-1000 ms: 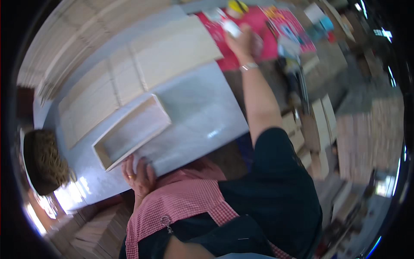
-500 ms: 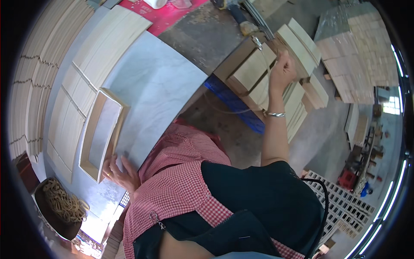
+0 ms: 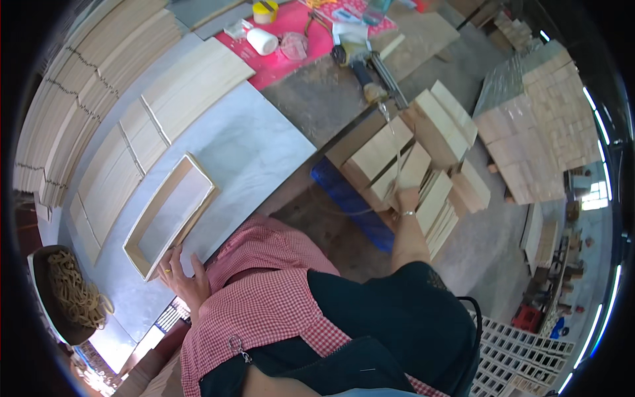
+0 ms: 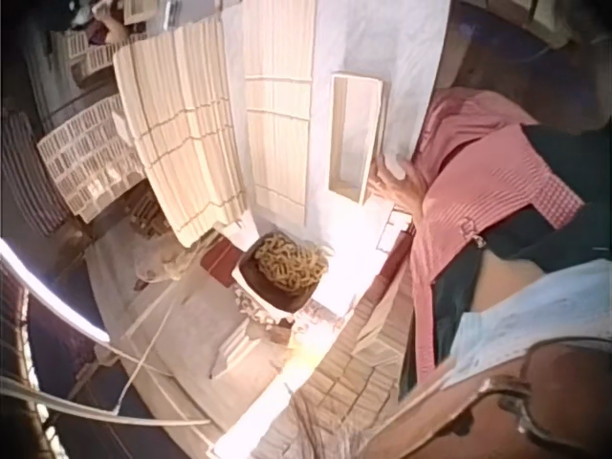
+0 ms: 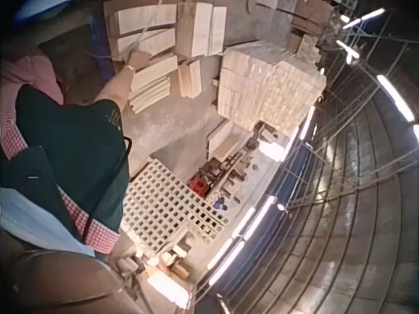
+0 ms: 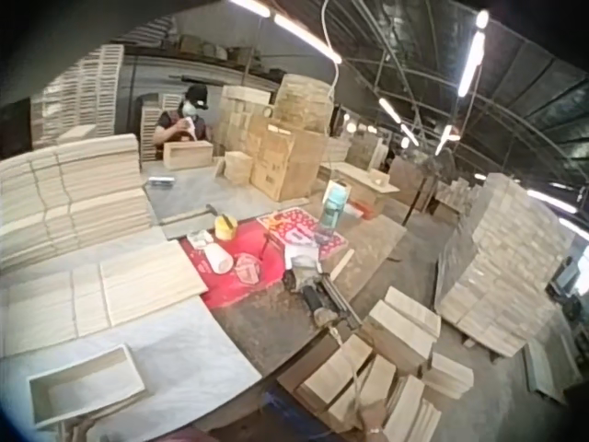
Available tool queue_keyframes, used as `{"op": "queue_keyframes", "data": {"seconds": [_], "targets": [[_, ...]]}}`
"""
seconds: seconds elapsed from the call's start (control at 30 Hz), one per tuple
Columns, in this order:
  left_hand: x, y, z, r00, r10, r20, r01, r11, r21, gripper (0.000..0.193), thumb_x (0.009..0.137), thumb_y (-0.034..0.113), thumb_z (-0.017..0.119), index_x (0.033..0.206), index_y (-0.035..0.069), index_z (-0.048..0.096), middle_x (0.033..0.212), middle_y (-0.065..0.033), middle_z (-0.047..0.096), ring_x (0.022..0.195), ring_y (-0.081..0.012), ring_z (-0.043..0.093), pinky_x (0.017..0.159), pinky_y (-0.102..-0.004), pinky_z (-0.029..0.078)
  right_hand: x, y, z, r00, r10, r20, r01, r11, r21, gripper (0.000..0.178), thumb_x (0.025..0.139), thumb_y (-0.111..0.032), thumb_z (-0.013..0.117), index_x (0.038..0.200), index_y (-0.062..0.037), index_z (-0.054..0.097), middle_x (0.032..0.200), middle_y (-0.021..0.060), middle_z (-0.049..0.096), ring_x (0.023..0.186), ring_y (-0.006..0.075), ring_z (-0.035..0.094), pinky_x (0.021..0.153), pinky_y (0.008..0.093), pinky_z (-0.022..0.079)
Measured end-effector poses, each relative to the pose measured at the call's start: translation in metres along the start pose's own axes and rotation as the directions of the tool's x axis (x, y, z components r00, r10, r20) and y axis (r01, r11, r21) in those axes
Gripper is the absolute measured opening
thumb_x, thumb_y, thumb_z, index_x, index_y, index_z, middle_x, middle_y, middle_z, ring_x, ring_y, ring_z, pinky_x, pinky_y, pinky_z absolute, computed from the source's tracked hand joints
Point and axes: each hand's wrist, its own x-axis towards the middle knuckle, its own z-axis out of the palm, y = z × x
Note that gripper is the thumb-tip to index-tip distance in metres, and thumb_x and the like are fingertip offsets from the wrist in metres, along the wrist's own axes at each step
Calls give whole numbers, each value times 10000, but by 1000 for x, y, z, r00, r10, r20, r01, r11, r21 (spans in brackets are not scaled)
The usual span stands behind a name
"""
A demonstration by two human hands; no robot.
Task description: Assemble wooden boxes by gluing wooden pieces together and securing them with a pneumatic nail gun.
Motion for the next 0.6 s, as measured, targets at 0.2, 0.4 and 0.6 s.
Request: {"op": "queue_keyframes", "data": {"seconds": [0.2,0.4,0.6], "targets": [[-9,-15,-6,996,86,28,-82,991,-103,334,810,89,726,1139,81,664,1287,-108,584,1229,-332,513,1098,-505,363,-50,-20,-10,894,-97,-437,254,913,318,821,811,-456,792,1334,95,478,1323,298,562,1221,413,576,1032,439,474],[-1,-13,-11,969,248,-5,-248,966,-72,372,780,72,716,1144,40,645,1370,-153,553,1269,-365,508,1123,-531,372,-88,-108,-50,553,-534,-640,778,606,166,715,856,-297,804,1367,56,451,1134,165,581,970,247,605,872,349,520],[-1,-21,-4,968,248,-24,-248,969,-10,310,850,210,653,1103,30,645,1318,-156,549,1203,-341,501,1073,-472,405,-167,-226,-75,502,-725,-472,855,333,397,745,867,-222,799,1473,1,426,1261,194,579,1077,255,597,911,353,526]]}}
